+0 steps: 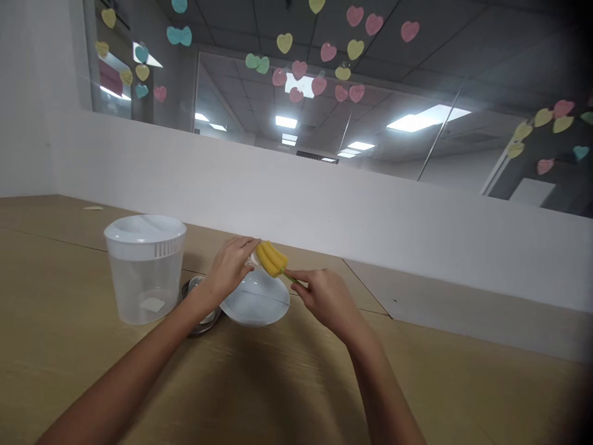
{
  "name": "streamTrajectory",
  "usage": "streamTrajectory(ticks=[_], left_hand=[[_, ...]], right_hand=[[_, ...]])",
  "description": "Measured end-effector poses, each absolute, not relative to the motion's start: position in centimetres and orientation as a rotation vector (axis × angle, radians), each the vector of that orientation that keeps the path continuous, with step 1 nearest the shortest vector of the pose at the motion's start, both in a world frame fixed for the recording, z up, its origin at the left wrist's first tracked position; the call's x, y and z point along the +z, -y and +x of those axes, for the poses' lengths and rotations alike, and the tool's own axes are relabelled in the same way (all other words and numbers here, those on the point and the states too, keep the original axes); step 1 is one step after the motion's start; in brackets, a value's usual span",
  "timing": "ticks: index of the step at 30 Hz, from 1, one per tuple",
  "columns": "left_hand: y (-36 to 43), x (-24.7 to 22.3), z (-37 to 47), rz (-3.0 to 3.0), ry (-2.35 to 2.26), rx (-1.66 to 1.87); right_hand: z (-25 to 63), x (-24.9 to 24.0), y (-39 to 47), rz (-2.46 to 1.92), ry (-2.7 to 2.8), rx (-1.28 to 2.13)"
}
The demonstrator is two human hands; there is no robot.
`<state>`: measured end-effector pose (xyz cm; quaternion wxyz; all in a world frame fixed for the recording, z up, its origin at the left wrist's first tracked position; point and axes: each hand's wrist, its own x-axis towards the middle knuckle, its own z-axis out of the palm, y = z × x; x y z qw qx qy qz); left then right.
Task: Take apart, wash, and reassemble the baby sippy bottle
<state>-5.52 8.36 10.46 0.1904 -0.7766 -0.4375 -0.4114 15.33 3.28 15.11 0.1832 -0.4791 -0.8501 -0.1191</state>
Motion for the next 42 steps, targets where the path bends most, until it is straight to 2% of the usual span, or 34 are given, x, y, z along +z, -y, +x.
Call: streamTrajectory(ticks=[11,24,30,37,40,42], left_hand=[[-7.6,9.9,-3.1,-2.285,0.941,-0.724],[-7.8,10.8,-5.5,-2.2,1.202,-0.905],[-7.6,10.4,-4.8,-2.275,1.155,-0.998],[-8.8,10.0,-5.7,-2.199,1.209,-0.999],[-9.2,9.8,-6.2,-2.099,1.257,-0.878],[-9.2,9.8,-6.2,-2.051,1.258,-0.756]], right_hand=[[14.6,13.5,-5.4,-1.363,2.491,-0.464],[14.8,13.8,-5.1,-1.394,2.254,-0.649],[14.6,14.1,-4.6,-1.362,2.199,-0.375],[16.0,15.5,-3.9,-1.039,1.817,0.302],[17.4,16.5,-3.2,-1.065,1.654,0.346],[18.6,17.2,-2.7,-1.09,1.537,0.229]])
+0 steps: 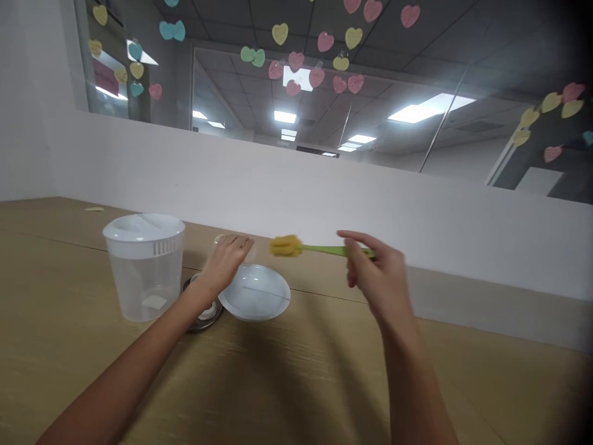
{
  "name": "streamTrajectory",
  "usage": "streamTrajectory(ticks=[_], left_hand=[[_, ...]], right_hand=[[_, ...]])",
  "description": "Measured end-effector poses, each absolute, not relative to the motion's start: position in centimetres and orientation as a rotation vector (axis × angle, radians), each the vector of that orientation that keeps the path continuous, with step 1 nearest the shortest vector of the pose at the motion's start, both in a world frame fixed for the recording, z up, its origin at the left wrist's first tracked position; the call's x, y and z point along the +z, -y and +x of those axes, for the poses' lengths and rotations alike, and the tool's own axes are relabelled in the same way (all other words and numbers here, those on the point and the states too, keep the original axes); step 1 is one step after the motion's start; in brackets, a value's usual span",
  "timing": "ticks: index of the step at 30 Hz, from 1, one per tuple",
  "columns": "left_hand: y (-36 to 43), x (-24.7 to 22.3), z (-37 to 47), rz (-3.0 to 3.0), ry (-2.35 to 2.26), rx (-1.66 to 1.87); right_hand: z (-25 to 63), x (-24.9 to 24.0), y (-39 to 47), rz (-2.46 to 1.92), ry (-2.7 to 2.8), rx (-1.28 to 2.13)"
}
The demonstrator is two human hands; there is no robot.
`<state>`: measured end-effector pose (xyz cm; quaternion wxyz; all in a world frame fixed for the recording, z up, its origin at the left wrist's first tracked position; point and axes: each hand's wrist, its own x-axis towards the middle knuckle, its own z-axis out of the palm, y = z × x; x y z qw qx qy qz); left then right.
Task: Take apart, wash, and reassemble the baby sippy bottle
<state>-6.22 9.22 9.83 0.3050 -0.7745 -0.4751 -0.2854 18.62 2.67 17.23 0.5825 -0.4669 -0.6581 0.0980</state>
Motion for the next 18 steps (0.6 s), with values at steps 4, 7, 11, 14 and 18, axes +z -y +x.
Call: streamTrajectory(ticks=[4,7,11,14,18], left_hand=[[-9.0,9.5,-5.2,-2.096,1.128,-0.494],[-9.1,9.0,-4.6,-2.13,1.077,-0.409],[-9.0,9.1,-5.1,-2.147,1.142,-0.643],[-8.3,10.2,-5.7,-2.174,1.286,-1.022],[-6.4,12.1,-5.7,-2.209,1.496,-1.41]], right_hand=[[20.6,18.0,-2.3,-1.263,1.437,-0.178],[21.2,17.5,-3.6,-1.487,1.58,-0.381],[20.7,15.5,-6.8,-1.859,1.826,-0.382],[19.9,13.6,-9.1,-2.009,1.964,-0.285],[19.2,11.6,-10.5,-2.0,2.111,-0.103]])
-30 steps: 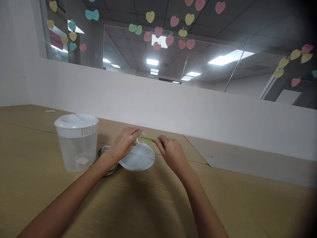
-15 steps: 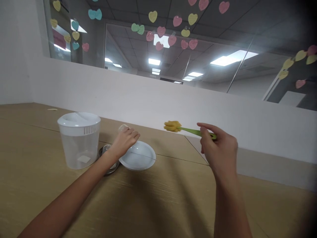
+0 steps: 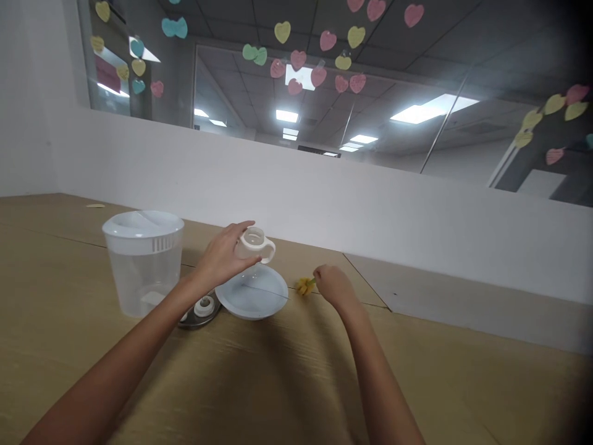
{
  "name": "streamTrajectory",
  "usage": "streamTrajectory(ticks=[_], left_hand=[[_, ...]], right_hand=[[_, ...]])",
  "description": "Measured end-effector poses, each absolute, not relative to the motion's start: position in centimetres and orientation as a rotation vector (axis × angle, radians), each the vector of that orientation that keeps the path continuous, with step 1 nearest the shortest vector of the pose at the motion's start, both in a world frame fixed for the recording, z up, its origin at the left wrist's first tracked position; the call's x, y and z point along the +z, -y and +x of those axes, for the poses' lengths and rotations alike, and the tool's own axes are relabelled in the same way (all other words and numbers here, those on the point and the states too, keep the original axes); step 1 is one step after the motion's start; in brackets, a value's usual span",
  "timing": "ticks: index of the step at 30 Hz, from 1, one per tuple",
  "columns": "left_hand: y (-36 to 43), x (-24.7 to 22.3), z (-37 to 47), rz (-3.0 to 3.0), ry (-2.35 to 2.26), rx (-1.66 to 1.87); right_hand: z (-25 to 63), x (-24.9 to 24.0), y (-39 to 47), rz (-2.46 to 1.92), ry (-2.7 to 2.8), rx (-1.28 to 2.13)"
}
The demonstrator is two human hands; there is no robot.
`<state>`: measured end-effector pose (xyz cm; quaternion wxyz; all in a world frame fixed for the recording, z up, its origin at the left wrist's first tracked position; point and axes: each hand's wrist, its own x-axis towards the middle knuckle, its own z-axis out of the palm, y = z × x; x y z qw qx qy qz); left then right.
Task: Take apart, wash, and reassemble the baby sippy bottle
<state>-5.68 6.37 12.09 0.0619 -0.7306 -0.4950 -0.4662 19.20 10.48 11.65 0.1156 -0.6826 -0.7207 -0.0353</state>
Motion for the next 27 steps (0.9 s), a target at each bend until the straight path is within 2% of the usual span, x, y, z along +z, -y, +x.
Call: streamTrajectory(ticks=[4,9,18,27], left_hand=[[-4.2,13.4,-5.0,-2.414,1.558,-1.403],[-2.3,13.4,-3.5,-2.756,1.517,-1.108],[-1.5,11.6,-2.5,-2.997,1.448,-0.543],[-2.0,10.9,-2.4,-2.94,1.452,-0.19]], right_hand=[[19.2,10.6,-10.7,-2.013,2.267,0.292],[19.3,9.3,-11.3,-2.103,2.38,0.714],[18.1,5.6,-12.9,-2.246,2.489,0.826],[17.9,5.3,-12.6,-2.227,2.537,0.887]])
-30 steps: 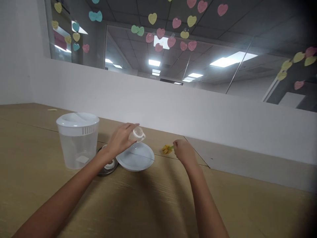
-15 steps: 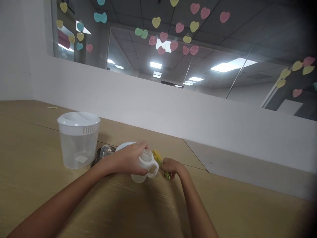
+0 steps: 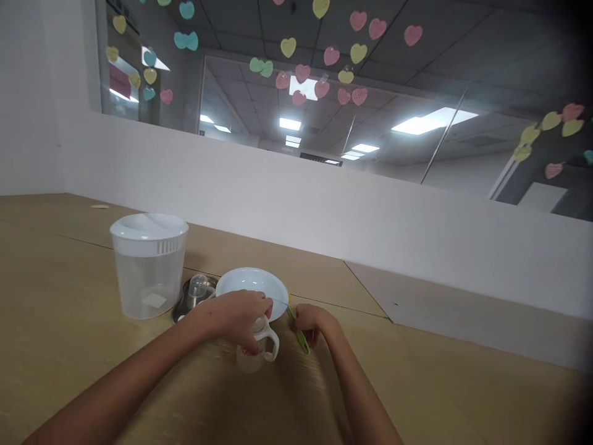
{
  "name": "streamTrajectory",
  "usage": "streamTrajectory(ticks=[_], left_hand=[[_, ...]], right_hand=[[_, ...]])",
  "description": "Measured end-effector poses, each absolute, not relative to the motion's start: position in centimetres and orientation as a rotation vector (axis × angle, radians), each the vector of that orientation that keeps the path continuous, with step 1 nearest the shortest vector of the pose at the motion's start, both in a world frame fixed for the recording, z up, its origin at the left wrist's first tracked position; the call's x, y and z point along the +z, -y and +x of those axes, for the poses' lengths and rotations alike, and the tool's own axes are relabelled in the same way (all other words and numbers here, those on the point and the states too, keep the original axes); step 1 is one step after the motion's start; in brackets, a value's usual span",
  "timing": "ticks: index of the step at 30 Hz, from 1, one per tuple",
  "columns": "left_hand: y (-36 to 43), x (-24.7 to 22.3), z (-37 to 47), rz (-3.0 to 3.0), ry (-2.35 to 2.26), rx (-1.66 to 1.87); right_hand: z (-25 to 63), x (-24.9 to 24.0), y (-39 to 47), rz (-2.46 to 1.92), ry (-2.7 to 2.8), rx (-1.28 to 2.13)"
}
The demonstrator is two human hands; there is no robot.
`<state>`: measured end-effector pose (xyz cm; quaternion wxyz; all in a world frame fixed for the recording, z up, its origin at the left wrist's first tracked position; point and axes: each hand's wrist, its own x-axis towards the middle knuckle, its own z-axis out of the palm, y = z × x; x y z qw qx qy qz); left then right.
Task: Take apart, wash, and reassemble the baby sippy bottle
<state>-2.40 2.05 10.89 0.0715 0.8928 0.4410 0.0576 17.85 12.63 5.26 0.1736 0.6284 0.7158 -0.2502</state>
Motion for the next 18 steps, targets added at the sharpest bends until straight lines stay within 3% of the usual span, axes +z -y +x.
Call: streamTrajectory(ticks=[12,15,18], left_hand=[[-2.9,10.4,-2.8,2.634,-1.385,-0.044],[-2.5,12.1,-4.7,2.537,-1.315,0.167],[-1.9,14.9,-8.0,2.454,-1.452,0.749]], right_hand=[[17.9,5.5,-12.9,1.829,-2.123,-0.729],[18.1,6.3,-12.7,1.867,-2.171,-0.656],[18.1,7.6,-12.1,1.894,-2.261,-0.601]])
